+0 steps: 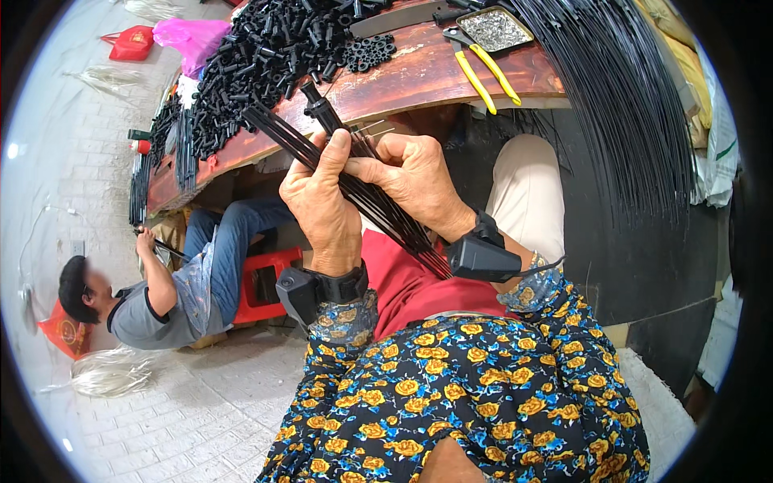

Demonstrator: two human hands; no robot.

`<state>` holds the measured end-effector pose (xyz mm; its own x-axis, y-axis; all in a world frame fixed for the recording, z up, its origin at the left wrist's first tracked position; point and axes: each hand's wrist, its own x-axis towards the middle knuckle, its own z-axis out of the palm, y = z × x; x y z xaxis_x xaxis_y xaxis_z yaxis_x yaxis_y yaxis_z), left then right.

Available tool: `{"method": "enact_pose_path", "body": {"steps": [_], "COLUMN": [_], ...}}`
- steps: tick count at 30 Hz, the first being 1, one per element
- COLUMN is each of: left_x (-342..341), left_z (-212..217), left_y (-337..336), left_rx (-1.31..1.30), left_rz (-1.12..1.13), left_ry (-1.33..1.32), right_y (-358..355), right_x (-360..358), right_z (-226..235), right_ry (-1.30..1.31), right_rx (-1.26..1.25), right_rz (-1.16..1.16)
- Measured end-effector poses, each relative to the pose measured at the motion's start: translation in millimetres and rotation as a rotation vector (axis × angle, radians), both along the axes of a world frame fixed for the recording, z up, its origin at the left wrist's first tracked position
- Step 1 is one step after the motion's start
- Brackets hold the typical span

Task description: Assemble small plastic components onto black rods for umbrella manufacturing.

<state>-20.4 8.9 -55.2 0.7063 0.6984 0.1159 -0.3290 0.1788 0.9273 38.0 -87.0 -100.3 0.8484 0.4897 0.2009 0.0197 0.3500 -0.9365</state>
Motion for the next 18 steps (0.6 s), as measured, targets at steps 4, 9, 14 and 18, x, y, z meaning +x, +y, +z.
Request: {"method": "enact_pose_path", "body": {"steps": [4, 9, 14, 18], "left_x": [-4.8, -8.5, -12.4, -14.3], "left_z": [-1.1, 0.1, -4.0, -0.1], "left_y": [5.1, 2.4, 8.1, 2.4], "left_rx": [-0.070, -0.053, -0.045, -0.056], "left_rz": [-0.044, -0.095, -0.077, -0.083], "left_ry": [-0.023, -0.003, 0.007, -0.021], "right_y": [-1.6, -1.6, -10.2, -12.1], "right_x": [3.4, 10.4, 7.9, 4.0], "right_z": [6.8, 0.6, 3.4, 4.0], "right_ry": [0.059, 0.178, 0.207, 0.203], "right_rx": [0.065, 0.204, 0.126, 0.084], "right_rz": [0.136, 0.278, 0.302, 0.255]}}
